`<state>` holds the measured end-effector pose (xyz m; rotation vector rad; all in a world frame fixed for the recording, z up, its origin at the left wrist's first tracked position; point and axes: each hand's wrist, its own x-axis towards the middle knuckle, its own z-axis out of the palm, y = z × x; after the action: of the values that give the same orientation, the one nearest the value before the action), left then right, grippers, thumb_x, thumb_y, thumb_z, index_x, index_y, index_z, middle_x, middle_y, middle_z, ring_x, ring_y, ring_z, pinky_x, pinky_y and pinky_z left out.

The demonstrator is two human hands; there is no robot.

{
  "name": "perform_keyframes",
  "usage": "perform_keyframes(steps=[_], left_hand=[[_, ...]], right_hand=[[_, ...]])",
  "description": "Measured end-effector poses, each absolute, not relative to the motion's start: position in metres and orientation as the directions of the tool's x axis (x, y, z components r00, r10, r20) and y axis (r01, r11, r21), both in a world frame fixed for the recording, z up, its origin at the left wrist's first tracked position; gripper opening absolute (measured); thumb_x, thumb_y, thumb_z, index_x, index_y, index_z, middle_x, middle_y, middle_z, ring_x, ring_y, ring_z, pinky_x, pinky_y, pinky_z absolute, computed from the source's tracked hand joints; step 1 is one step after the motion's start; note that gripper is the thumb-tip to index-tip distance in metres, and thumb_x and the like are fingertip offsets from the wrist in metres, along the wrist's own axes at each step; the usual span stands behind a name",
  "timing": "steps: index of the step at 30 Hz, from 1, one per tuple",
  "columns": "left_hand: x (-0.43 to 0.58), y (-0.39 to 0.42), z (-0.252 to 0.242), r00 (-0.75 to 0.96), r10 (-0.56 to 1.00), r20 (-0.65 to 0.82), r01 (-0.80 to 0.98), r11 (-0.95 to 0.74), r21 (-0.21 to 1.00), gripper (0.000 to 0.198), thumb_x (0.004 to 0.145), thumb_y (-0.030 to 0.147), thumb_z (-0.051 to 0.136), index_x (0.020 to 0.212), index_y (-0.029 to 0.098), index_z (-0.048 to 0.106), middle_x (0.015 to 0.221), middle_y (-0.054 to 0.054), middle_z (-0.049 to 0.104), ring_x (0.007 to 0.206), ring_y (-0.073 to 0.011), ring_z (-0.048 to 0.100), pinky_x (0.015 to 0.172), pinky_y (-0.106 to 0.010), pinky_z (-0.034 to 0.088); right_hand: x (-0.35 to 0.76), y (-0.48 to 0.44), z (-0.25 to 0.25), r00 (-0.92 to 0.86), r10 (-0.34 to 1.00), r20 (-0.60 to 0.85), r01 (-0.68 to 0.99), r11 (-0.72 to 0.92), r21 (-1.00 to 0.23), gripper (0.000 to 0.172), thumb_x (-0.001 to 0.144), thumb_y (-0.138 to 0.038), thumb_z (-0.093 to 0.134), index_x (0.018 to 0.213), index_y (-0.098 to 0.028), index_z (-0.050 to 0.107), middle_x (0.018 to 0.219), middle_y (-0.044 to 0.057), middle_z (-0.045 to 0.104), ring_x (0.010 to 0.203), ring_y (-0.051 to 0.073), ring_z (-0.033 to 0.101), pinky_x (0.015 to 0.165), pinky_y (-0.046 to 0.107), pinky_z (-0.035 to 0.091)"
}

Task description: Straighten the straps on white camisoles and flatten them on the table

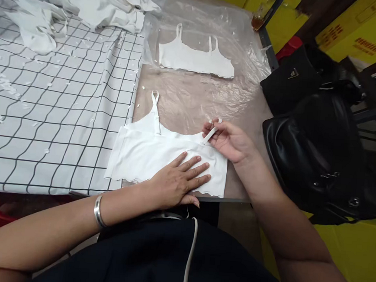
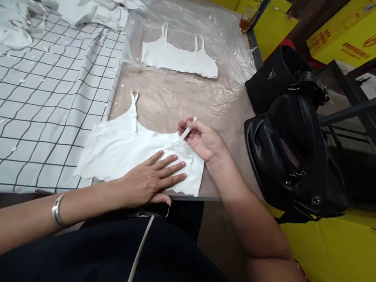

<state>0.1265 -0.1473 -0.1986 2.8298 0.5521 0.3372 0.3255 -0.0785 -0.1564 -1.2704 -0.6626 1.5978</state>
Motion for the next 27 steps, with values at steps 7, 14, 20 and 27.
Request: perform_keyframes(steps=[7, 14, 20, 27], left_hand=[[0.132, -0.149, -0.203, 0.906, 0.400, 0.139, 0.357, -0.898, 0.258, 0.072, 0.089, 0.073, 0.036, 0.146, 0.030, 0.043, 0.155, -0.005, 0.039, 0.146, -0.0360, 0.026, 0.116, -0.063, 0.011], [0.071, -0.148, -0.183, 0.545, 0.777, 0.315, 0.711, -0.628, 0.317, 0.045, 0.098, 0.051, 0.040, 0.120, 0.019, 0.063, 0.120, -0.013, 0.067, 0.112, -0.0293, 0.059, 0.099, -0.048, 0.038], [-0.007, -0.140, -0.175, -0.089, 0.996, -0.022, 0.957, 0.092, 0.277, 0.036, 0.088, 0.054, 0.050, 0.086, 0.020, 0.060, 0.090, -0.012, 0.066, 0.088, -0.0327, 0.060, 0.082, -0.050, 0.042], [0.013, -0.136, -0.171, -0.111, 0.990, -0.091, 0.809, 0.143, 0.570, 0.024, 0.082, 0.041, 0.052, 0.068, 0.022, 0.046, 0.064, -0.001, 0.056, 0.067, -0.0213, 0.055, 0.068, -0.034, 0.042]], right_hand=[[0.343, 0.000, -0.156, 0.064, 0.853, -0.518, -0.205, -0.496, -0.844, 0.013, 0.089, -0.012, 0.049, 0.084, -0.016, 0.060, 0.074, 0.004, 0.070, 0.075, 0.015, 0.066, 0.079, 0.030, 0.055], [0.360, -0.033, -0.122, 0.300, 0.927, -0.223, 0.834, -0.369, -0.411, 0.043, 0.085, -0.047, 0.065, 0.057, -0.019, 0.049, 0.055, 0.003, 0.051, 0.064, 0.018, 0.054, 0.064, 0.029, 0.042], [0.372, -0.162, -0.144, 0.276, 0.872, -0.404, 0.870, -0.405, -0.280, 0.044, 0.069, -0.060, 0.070, 0.059, -0.022, 0.051, 0.055, -0.001, 0.052, 0.051, 0.014, 0.046, 0.049, 0.027, 0.029], [0.343, -0.189, -0.169, 0.330, 0.933, -0.147, 0.560, -0.318, -0.765, 0.041, 0.065, -0.056, 0.067, 0.059, -0.022, 0.044, 0.053, -0.004, 0.043, 0.052, 0.012, 0.040, 0.050, 0.025, 0.031]])
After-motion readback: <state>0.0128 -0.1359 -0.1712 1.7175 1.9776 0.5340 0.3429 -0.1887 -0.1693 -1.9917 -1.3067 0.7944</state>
